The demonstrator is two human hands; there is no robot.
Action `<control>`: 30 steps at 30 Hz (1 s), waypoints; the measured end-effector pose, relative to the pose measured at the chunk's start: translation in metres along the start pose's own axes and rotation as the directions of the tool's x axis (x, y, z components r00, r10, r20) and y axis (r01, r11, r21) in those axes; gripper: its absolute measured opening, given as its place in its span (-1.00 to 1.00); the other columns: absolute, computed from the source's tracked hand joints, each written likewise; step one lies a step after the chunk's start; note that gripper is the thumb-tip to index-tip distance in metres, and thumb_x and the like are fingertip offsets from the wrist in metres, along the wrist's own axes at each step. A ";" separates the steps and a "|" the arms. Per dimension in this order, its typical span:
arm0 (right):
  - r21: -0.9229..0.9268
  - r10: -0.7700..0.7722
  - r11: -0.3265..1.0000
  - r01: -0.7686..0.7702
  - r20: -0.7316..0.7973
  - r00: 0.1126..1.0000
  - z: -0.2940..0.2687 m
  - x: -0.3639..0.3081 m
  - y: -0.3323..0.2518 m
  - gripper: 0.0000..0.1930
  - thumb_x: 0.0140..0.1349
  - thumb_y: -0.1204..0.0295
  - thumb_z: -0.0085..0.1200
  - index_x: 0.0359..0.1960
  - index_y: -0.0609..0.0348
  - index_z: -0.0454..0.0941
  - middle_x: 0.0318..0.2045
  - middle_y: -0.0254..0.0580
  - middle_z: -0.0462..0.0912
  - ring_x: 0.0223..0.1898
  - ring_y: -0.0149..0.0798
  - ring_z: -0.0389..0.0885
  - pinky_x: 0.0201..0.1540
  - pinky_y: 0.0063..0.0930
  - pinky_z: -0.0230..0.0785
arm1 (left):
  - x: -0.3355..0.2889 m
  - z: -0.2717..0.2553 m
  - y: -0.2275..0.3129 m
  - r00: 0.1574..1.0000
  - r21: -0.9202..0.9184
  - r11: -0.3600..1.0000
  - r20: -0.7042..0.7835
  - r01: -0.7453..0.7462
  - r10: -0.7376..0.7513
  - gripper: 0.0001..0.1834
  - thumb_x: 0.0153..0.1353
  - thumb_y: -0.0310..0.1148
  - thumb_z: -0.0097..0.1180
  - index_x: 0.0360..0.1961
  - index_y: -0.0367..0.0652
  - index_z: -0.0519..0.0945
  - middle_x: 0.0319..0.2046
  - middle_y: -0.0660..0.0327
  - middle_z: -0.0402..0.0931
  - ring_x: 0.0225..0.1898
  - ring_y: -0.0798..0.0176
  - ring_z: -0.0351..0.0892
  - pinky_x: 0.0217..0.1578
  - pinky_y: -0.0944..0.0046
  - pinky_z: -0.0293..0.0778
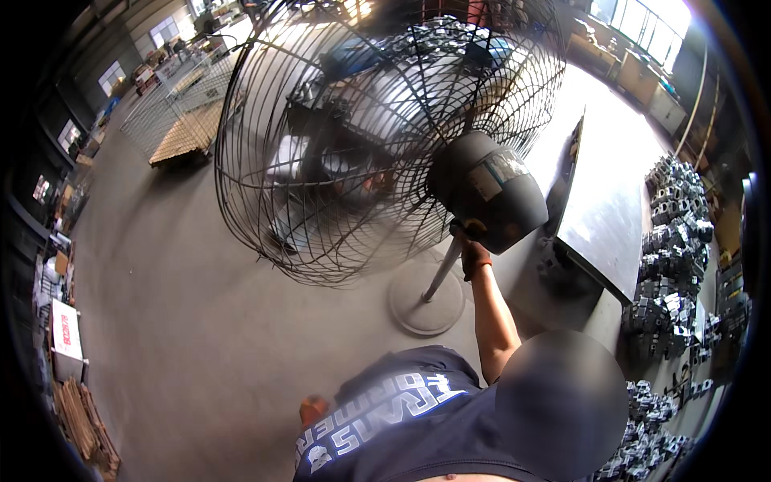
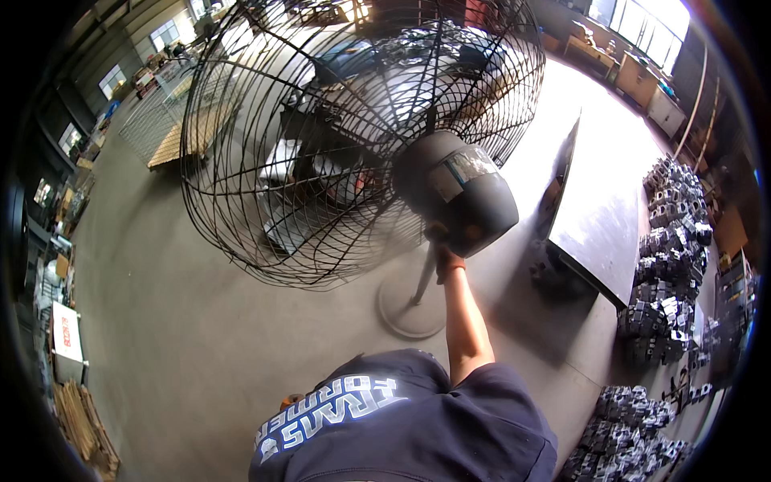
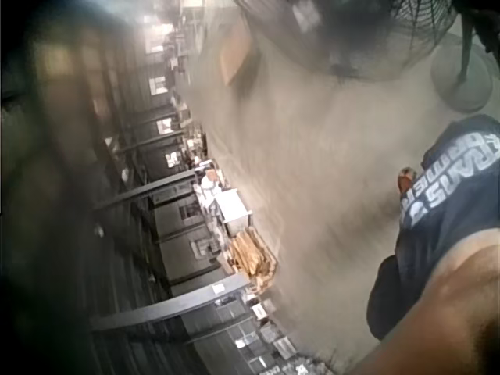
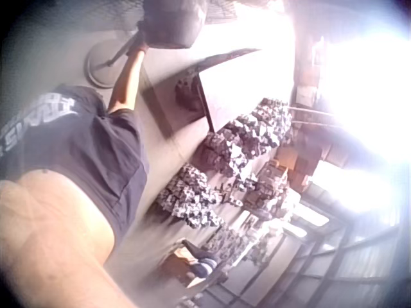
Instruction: The person uses an air nozzle to blow dust off the floor inside a large wire cage, then uses a piece of metal to clean debris from a workspace. The person then picks up two metal cast engine or pump components one by one from a table, clears them with a handheld air nozzle, and places them inside the wire cage.
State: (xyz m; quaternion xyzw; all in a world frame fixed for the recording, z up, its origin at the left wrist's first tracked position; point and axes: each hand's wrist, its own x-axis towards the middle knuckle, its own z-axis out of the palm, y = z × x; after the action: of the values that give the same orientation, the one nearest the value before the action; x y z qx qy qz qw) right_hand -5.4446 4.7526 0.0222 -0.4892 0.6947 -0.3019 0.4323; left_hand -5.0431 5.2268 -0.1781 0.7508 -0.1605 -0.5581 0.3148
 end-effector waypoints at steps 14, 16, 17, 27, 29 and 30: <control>0.129 -0.111 0.982 0.139 -0.198 0.974 -0.010 -0.003 0.061 -0.56 0.23 0.06 -0.03 0.04 0.03 0.49 0.02 -0.05 0.52 0.10 -0.08 0.41 0.20 -0.31 0.16 | 0.044 -0.028 0.012 1.000 0.071 0.997 0.012 -0.010 0.010 -0.74 0.04 -0.29 0.12 -0.31 -0.25 0.60 -0.49 0.10 0.63 -0.49 0.25 0.61 -0.45 0.25 0.50; 0.023 -0.028 0.999 0.031 -0.125 0.992 -0.018 -0.002 0.056 -0.55 0.23 0.05 -0.06 0.06 0.00 0.48 0.05 -0.05 0.50 0.12 -0.11 0.41 0.22 -0.34 0.15 | 0.048 -0.038 0.010 0.999 0.052 0.999 0.044 -0.003 0.001 -0.73 0.04 -0.29 0.11 -0.29 -0.26 0.60 -0.48 0.09 0.63 -0.49 0.25 0.61 -0.46 0.26 0.50; -0.197 -0.003 0.980 -0.012 -0.078 0.997 -0.023 0.001 0.051 -0.55 0.23 0.05 -0.06 0.07 -0.02 0.47 0.06 -0.06 0.49 0.12 -0.13 0.41 0.21 -0.36 0.16 | 0.051 -0.043 0.009 0.998 0.040 0.999 0.070 0.002 -0.004 -0.72 0.04 -0.29 0.11 -0.27 -0.27 0.59 -0.48 0.09 0.63 -0.49 0.26 0.61 -0.46 0.26 0.51; -0.048 -0.196 0.981 0.191 -0.201 0.960 -0.041 0.055 0.066 -0.41 0.21 -0.08 -0.12 0.01 0.19 0.40 -0.16 0.02 0.55 -0.20 -0.09 0.48 -0.10 -0.22 0.33 | 0.027 -0.032 0.026 0.990 0.093 0.996 -0.137 -0.009 0.022 -0.75 0.07 -0.35 0.06 -0.30 -0.31 0.60 -0.53 0.09 0.62 -0.52 0.28 0.60 -0.50 0.28 0.49; 0.078 -0.185 0.975 0.206 -0.215 0.959 -0.030 0.057 0.063 -0.38 0.21 -0.11 -0.14 0.00 0.24 0.39 -0.21 0.04 0.56 -0.27 -0.08 0.49 -0.17 -0.19 0.37 | 0.022 -0.050 0.010 0.994 0.053 0.998 -0.109 0.018 -0.012 -0.76 0.06 -0.34 0.07 -0.33 -0.31 0.60 -0.55 0.10 0.62 -0.53 0.28 0.60 -0.50 0.28 0.49; 0.152 -0.136 0.973 0.173 -0.226 0.964 -0.025 0.069 0.063 -0.49 0.18 0.05 -0.04 0.00 0.21 0.40 -0.20 -0.03 0.56 -0.25 -0.14 0.48 -0.16 -0.25 0.36 | 0.025 -0.074 -0.003 0.999 -0.046 0.999 0.034 0.010 -0.009 -0.76 0.05 -0.34 0.07 -0.35 -0.31 0.61 -0.56 0.11 0.62 -0.53 0.28 0.61 -0.49 0.29 0.49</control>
State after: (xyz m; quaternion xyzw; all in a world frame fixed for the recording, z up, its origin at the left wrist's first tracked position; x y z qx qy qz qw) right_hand -5.5029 4.7094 -0.0407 -0.4680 0.6683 -0.4441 0.3703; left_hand -4.9661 5.2355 -0.1851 0.7347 -0.1493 -0.5756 0.3265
